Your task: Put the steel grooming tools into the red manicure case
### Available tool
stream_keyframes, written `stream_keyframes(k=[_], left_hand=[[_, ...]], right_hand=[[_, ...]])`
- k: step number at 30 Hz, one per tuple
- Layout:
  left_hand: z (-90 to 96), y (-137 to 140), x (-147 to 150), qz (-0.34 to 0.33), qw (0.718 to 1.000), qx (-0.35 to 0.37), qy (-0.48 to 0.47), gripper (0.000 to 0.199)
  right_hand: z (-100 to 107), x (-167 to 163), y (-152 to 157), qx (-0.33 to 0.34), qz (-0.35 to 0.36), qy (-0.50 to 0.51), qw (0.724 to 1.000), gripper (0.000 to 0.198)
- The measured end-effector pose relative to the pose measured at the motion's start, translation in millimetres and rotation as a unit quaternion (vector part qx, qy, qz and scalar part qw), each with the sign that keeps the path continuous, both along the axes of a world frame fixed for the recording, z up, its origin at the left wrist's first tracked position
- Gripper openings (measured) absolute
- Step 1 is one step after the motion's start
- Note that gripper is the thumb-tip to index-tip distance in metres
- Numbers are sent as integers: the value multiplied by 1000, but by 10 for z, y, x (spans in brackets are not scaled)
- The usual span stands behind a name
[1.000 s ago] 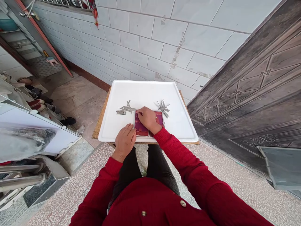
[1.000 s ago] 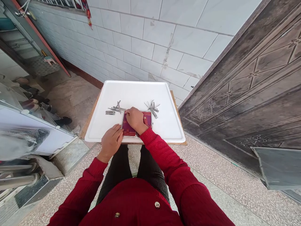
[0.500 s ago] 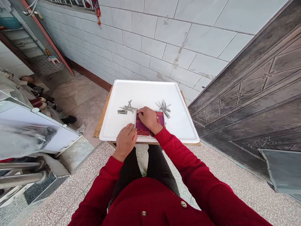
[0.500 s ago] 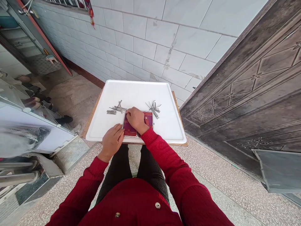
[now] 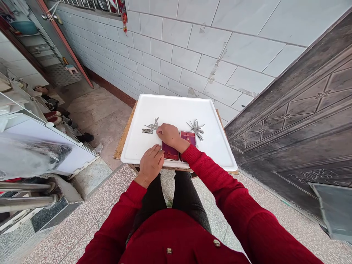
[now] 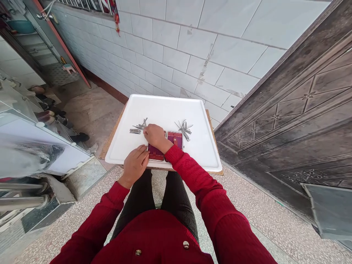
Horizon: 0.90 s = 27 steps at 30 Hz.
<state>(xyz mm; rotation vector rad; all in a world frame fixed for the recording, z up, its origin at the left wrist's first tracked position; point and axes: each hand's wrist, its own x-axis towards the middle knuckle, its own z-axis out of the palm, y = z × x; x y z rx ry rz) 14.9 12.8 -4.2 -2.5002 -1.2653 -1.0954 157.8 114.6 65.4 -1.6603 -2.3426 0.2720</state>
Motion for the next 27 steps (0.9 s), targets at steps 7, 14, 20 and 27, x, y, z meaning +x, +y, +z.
stream_keyframes(k=[7,14,20,27], left_hand=[[-28,-7,-2,-7,1000,17,-3,20],[-46,-8,-1,-4,1000,5,-3,20],[-30,-18,7,-1,1000,8,1,20],[-7,-20,20,7,1000,28,11,18]], right_hand=[[-71,-196,285,12,-9,-80,997,31],[-133,-203,222,46,-15,-83,995,33],[-151,-184,199,54,-7,-83,995,32],[-203,-175,228,66,8,-93,993,32]])
